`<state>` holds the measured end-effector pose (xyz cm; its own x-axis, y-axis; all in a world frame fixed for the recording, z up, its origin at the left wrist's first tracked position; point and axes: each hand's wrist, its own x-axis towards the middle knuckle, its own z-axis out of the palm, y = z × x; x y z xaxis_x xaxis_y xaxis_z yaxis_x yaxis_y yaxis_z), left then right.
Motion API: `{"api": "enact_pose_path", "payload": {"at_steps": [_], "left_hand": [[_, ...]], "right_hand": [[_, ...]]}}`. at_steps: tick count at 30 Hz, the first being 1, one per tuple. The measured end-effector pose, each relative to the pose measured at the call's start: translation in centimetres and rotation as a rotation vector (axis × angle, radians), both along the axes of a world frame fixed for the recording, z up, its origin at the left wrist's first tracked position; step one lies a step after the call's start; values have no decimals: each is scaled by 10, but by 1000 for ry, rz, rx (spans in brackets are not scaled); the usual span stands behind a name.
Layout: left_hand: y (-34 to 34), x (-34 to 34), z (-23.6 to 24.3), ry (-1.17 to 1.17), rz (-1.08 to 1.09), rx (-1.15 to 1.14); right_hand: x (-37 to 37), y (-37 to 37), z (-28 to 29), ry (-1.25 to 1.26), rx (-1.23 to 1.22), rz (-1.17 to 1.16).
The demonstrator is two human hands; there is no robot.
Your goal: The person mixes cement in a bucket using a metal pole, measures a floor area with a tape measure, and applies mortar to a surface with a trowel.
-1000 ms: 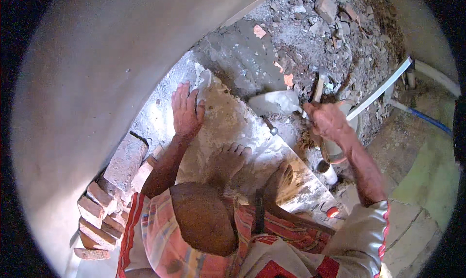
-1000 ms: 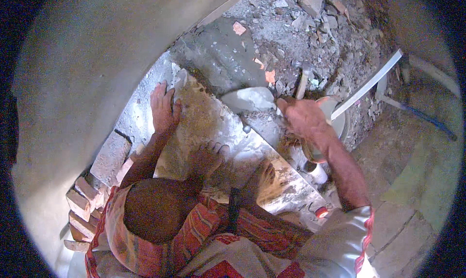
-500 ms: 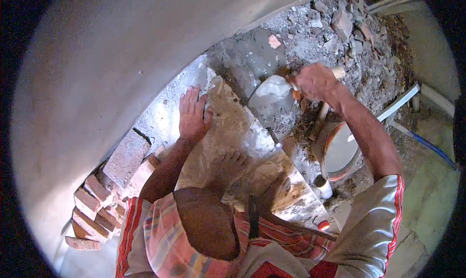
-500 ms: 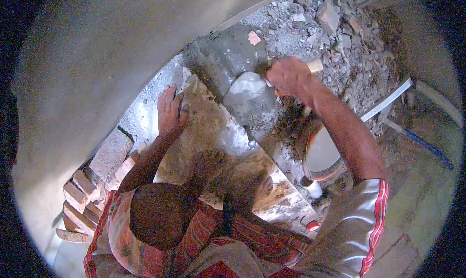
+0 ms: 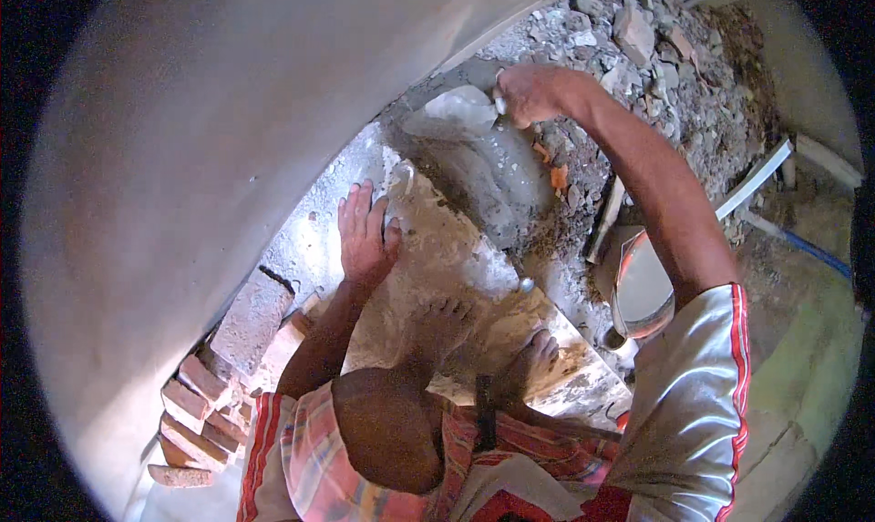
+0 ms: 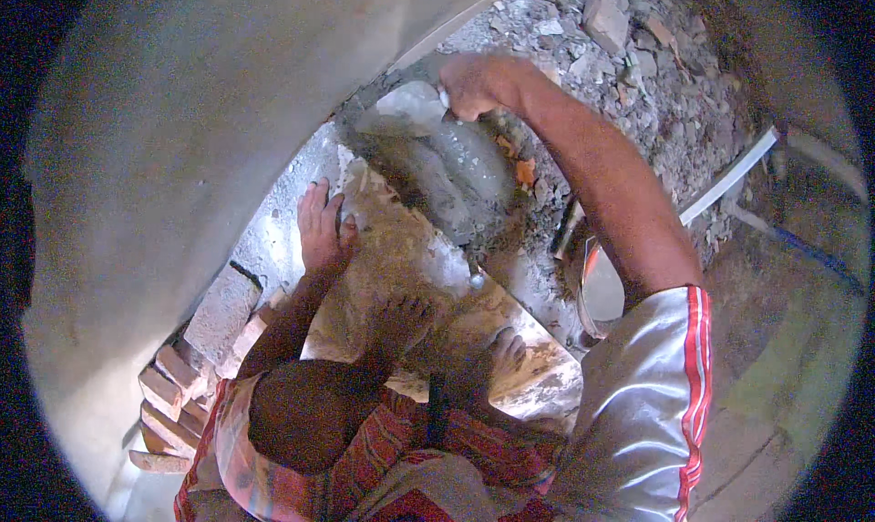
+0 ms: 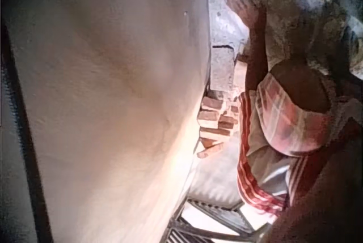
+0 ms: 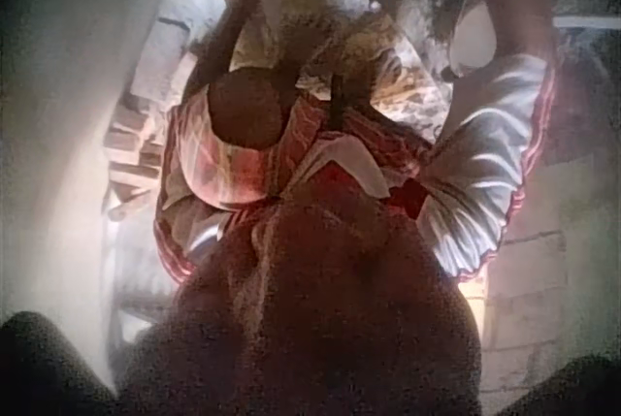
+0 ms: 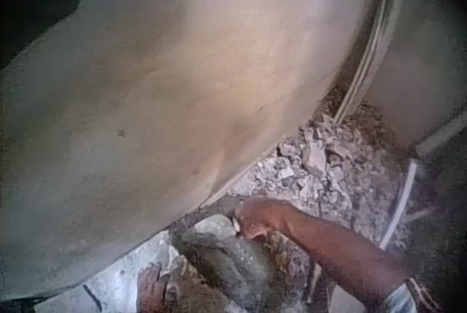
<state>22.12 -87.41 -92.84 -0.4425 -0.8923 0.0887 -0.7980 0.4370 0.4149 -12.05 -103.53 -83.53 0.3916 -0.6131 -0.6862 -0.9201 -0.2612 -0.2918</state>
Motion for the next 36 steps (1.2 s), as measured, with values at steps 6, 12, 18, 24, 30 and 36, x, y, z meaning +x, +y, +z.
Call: {"api": "enact_pose_path", "payload": {"at_steps": [6,12,18,24,30,36], "left_hand": [[0,0,-1,20,-14,-26],[1,1,-3,27,7,-21],[0,2,-4,23,-1,-12],[0,0,-2,20,-20,-16],[-1,0,-2,14,-27,-14],[-1,1,-3,9,-29,-3]], "right_hand": [[-28,86,-9,40,113,70],[-54,163,14,123,42,90],[-55,158,36,167,-52,222],[-32,98,26,232,-127,300],[-12,41,18,63,-236,109],[-23,104,15,30,15,56]]}}
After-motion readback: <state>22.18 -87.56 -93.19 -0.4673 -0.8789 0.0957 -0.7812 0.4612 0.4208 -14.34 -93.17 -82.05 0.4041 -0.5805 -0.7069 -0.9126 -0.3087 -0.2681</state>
